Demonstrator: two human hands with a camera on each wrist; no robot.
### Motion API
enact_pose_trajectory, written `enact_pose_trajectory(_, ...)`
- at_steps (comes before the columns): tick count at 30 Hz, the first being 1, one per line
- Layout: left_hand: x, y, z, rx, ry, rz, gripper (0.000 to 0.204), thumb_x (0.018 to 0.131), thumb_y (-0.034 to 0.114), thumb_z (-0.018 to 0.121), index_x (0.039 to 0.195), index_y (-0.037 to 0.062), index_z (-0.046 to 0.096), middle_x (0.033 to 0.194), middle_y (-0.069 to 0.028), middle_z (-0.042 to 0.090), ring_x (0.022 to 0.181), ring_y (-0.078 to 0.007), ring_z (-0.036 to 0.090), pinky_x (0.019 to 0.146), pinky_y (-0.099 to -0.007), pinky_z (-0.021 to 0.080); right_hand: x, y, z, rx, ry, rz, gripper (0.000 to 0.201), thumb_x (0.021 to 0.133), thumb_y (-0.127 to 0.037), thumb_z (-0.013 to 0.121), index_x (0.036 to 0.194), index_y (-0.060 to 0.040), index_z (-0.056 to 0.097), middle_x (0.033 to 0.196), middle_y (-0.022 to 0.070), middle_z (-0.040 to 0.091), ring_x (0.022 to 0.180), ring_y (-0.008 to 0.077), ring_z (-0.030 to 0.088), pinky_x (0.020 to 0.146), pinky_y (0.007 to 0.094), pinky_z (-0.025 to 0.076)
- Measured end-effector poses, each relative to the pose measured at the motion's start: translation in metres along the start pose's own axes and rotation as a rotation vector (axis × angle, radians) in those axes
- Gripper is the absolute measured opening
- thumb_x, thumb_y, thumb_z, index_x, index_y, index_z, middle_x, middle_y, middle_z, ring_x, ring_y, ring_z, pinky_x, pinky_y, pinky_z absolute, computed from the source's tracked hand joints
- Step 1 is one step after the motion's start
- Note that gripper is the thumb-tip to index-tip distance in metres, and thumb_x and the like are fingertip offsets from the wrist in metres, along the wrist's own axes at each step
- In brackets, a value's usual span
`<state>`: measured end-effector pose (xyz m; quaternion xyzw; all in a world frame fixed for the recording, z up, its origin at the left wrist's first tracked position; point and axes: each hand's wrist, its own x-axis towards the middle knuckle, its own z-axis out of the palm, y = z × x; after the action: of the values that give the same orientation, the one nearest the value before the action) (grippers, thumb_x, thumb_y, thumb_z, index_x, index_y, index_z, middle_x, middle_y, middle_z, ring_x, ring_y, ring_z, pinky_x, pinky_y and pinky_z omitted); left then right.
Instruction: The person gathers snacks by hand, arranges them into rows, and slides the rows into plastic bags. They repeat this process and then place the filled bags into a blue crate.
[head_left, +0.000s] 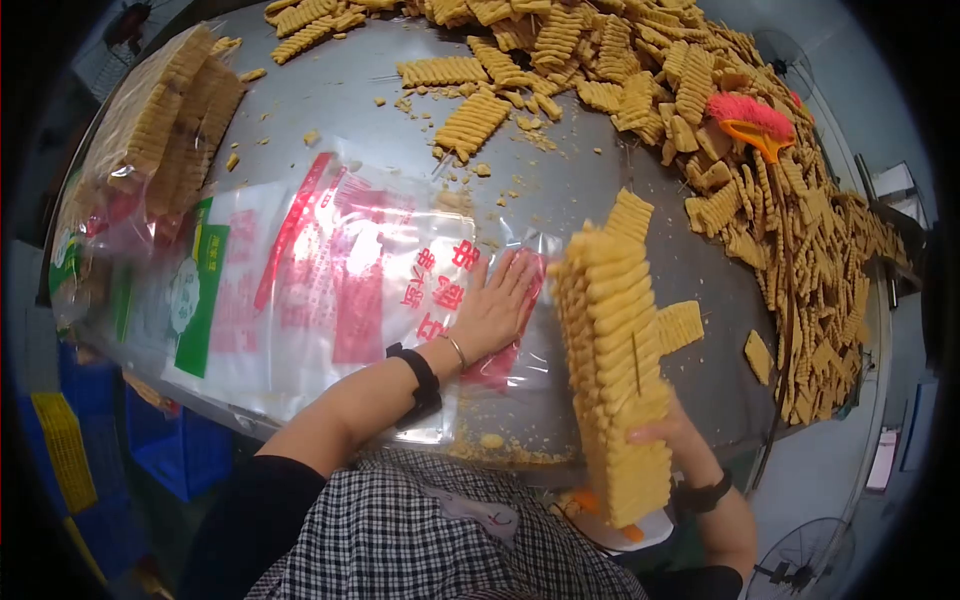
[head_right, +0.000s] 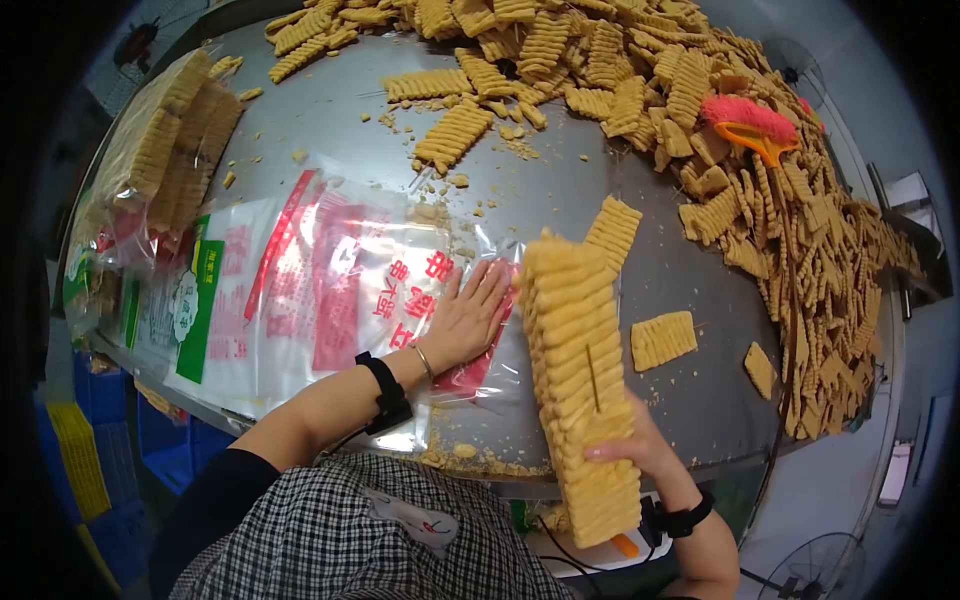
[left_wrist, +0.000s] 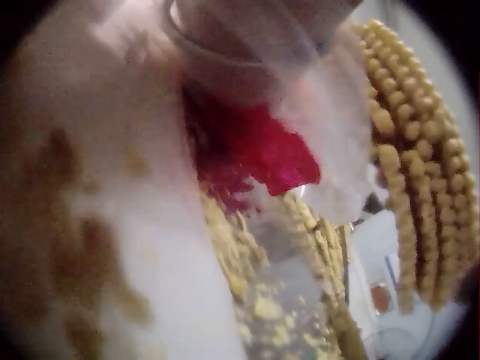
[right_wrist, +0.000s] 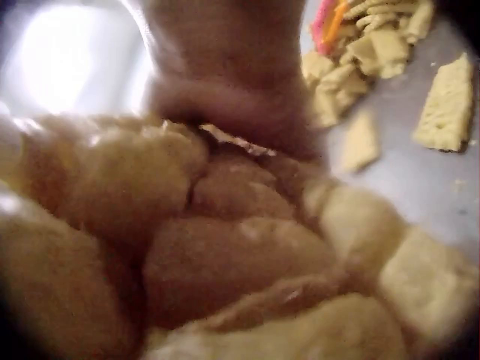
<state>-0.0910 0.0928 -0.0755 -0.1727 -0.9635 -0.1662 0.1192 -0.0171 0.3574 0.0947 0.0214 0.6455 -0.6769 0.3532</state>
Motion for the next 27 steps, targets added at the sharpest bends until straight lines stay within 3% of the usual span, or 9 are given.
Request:
enact_pose_trajectory(6,-0.011,0.005,-0.062,-1.326,0.018,-0.363,0.038,0.1,0.028,0.04,0.123,0.0056,0.06,0.132,-0.013,0.054,0.121,-0.0289,0.049,0.103,-0.0434,0.036,-0.004,0.02,-0.004,-0.223,-0.006,0.226,0.091,0.066,-0.008,0.083,0.142,0.0014,0.034,0.126,0.0097,0.057,0.111,0.0181,0.057,0.096,0.0329,0.045)
enact_pose_trajectory(8,-0.011,0.003,-0.097,-0.523,0.415,-0.051,0.033,0.099,0.028,0.044,0.118,0.0087,0.064,0.125,-0.0124,0.057,0.106,-0.0254,0.057,0.085,-0.0395,0.047,0.0,0.022,0.015,-0.32,0.039,0.188,0.097,0.064,-0.011,0.084,0.144,0.0008,0.029,0.127,0.0114,0.056,0.113,0.0227,0.055,0.096,0.0354,0.044)
enact_pose_trajectory(10,-0.01,0.012,-0.114,-0.557,0.458,-0.066,0.028,0.091,0.023,0.055,0.114,0.0114,0.066,0.116,-0.0122,0.059,0.097,-0.0258,0.06,0.074,-0.0369,0.048,0.013,0.012,0.035,-0.422,0.058,0.131,0.103,0.063,-0.014,0.084,0.146,0.0003,0.025,0.127,0.0131,0.055,0.115,0.0272,0.054,0.097,0.038,0.044)
enact_pose_trajectory(12,-0.01,0.024,-0.137,-0.408,0.446,0.031,0.029,0.081,0.017,0.064,0.11,0.0107,0.067,0.105,-0.0119,0.06,0.09,-0.0266,0.06,0.068,-0.0372,0.048,0.027,-0.001,0.06,-1.411,0.132,-0.201,0.114,0.057,-0.02,0.085,0.148,-0.0024,0.019,0.129,0.0187,0.05,0.115,0.0395,0.049,0.097,0.0441,0.042)
enact_pose_trajectory(16,-0.008,0.052,-0.139,-0.49,0.656,0.232,0.022,0.075,0.019,0.065,0.091,0.0047,0.06,0.081,-0.0099,0.054,0.081,-0.0271,0.06,0.062,-0.0377,0.048,0.084,-0.003,0.06,-1.84,-0.049,-0.963,0.102,0.057,-0.025,0.083,0.143,-0.0027,0.033,0.134,0.0192,0.043,0.119,0.0415,0.043,0.098,0.0468,0.039)
enact_pose_trajectory(17,-0.01,0.064,-0.138,-0.478,0.667,0.229,0.022,0.075,0.019,0.065,0.091,0.0047,0.06,0.081,-0.0099,0.054,0.081,-0.0271,0.06,0.062,-0.0377,0.048,0.112,0.059,0.011,-1.317,0.231,-0.882,0.075,0.068,-0.021,0.079,0.132,-0.0019,0.046,0.125,0.016,0.053,0.117,0.0359,0.05,0.096,0.0454,0.043)
enact_pose_trajectory(20,-0.014,0.077,-0.138,-0.515,0.665,0.346,0.023,0.073,0.021,0.067,0.085,0.0057,0.055,0.075,-0.007,0.053,0.071,-0.0256,0.061,0.055,-0.0375,0.048,0.134,-0.009,0.051,-1.368,0.132,-0.777,0.067,0.071,-0.02,0.076,0.129,-0.0017,0.048,0.121,0.0149,0.055,0.111,0.0334,0.053,0.092,0.043,0.045)
enact_pose_trajectory(23,-0.014,0.054,-0.133,-0.775,0.309,0.371,0.02,0.07,0.019,0.067,0.079,0.0083,0.053,0.072,-0.0071,0.057,0.058,-0.027,0.06,0.048,-0.0389,0.047,0.169,-0.027,0.068,-1.222,0.129,-0.755,0.059,0.075,-0.019,0.073,0.126,-0.0014,0.051,0.116,0.0139,0.058,0.106,0.031,0.056,0.089,0.0407,0.048)
enact_pose_trajectory(27,-0.001,-0.039,-0.13,-0.27,0.626,0.088,0.006,0.074,0.011,0.06,0.078,0.0079,0.057,0.072,-0.009,0.058,0.069,-0.029,0.06,0.06,-0.0396,0.049,0.22,-0.041,0.09,-0.948,0.121,-0.667,0.048,0.079,-0.017,0.069,0.122,-0.0011,0.054,0.11,0.0124,0.061,0.099,0.0277,0.06,0.084,0.0376,0.051)
